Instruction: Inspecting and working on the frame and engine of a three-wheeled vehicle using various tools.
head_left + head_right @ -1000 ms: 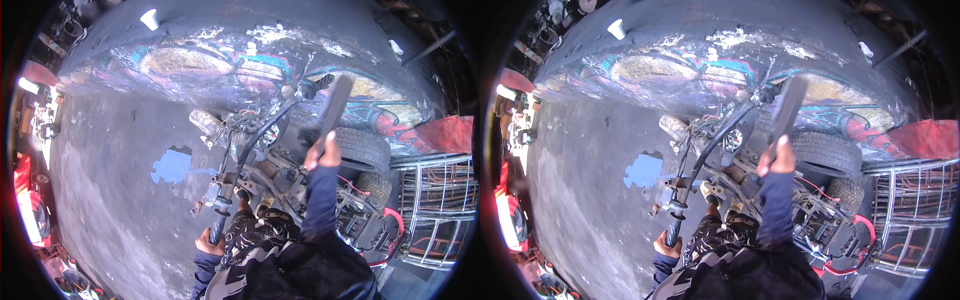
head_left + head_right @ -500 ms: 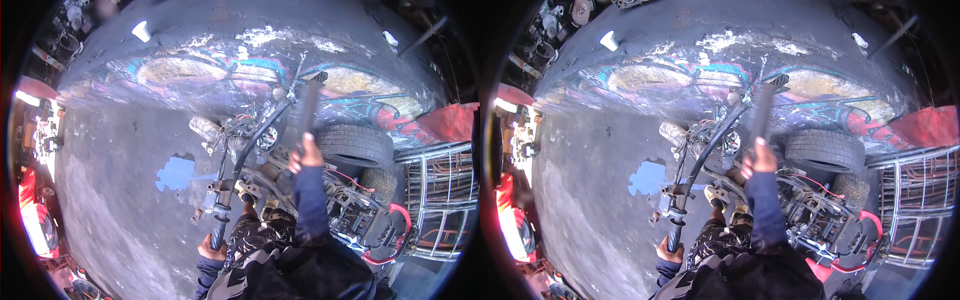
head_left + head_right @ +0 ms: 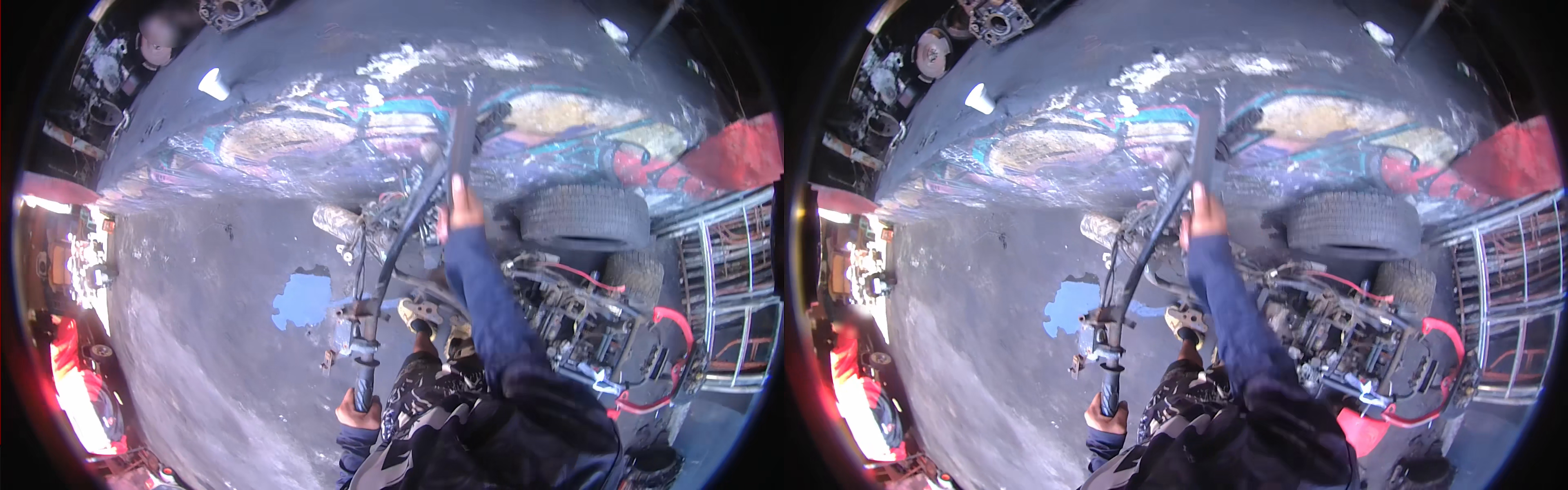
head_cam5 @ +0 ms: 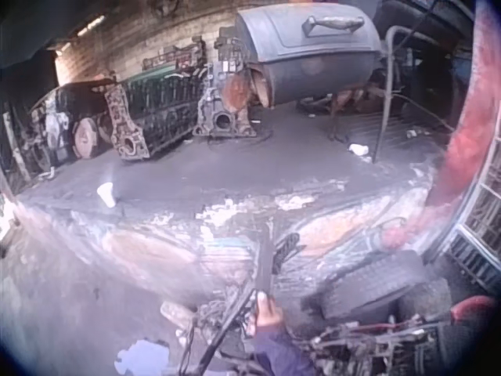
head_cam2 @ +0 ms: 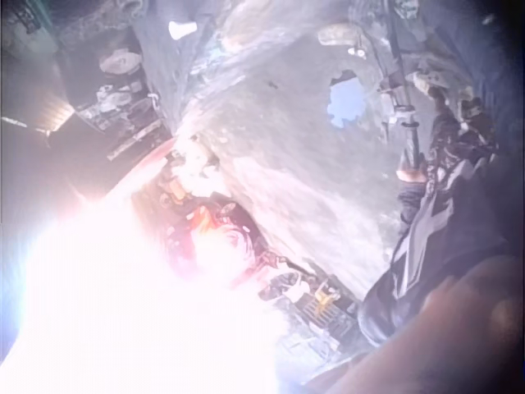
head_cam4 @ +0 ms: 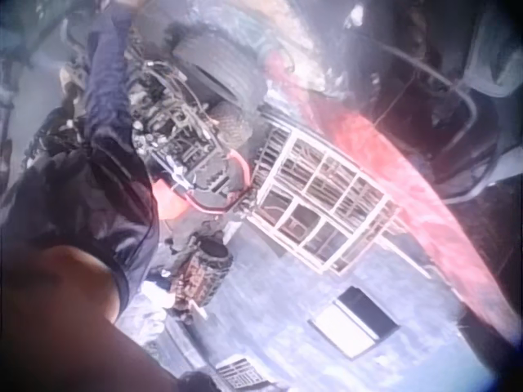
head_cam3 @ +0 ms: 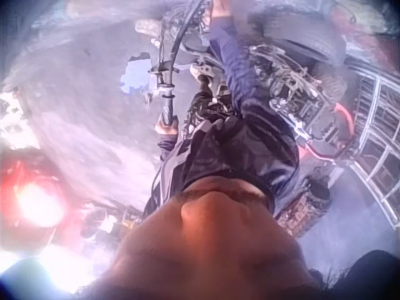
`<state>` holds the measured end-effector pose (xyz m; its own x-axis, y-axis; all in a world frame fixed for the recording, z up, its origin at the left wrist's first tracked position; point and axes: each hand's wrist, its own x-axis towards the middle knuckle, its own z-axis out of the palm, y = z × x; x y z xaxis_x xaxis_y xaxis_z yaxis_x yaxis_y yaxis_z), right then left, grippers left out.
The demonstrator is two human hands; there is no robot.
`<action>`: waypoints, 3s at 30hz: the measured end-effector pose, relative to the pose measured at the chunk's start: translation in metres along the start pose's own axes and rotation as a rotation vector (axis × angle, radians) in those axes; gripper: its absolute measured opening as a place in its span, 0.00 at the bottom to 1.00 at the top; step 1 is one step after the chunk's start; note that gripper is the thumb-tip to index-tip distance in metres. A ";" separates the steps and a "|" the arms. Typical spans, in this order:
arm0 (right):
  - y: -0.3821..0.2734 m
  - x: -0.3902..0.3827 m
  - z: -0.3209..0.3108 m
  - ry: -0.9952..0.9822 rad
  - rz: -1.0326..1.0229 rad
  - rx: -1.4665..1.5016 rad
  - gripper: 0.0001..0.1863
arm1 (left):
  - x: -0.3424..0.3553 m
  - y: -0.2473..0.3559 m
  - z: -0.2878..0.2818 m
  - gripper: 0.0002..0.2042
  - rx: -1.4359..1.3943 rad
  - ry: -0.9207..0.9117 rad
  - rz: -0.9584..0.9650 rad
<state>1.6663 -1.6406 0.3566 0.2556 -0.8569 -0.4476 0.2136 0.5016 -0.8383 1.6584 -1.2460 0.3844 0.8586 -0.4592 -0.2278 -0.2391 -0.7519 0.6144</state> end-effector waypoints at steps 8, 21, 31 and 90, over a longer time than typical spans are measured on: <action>-0.077 -0.027 -0.061 -0.106 -0.175 0.014 0.23 | -0.002 0.005 -0.005 0.11 -0.014 0.024 -0.029; -0.069 -0.031 -0.043 -0.173 -0.163 0.382 0.19 | -0.004 0.009 -0.004 0.11 -0.039 0.034 -0.024; -0.105 0.036 -0.008 -0.103 -0.121 0.377 0.23 | -0.002 0.006 -0.007 0.13 0.001 0.016 0.004; -0.129 0.028 -0.010 -0.319 -0.236 -0.367 0.21 | 0.000 0.006 -0.014 0.08 -0.131 -0.006 -0.098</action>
<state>1.6369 -1.7308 0.4494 0.5267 -0.8339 -0.1650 -0.0293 0.1762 -0.9839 1.6633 -1.2440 0.3990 0.8722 -0.3900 -0.2953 -0.0932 -0.7251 0.6823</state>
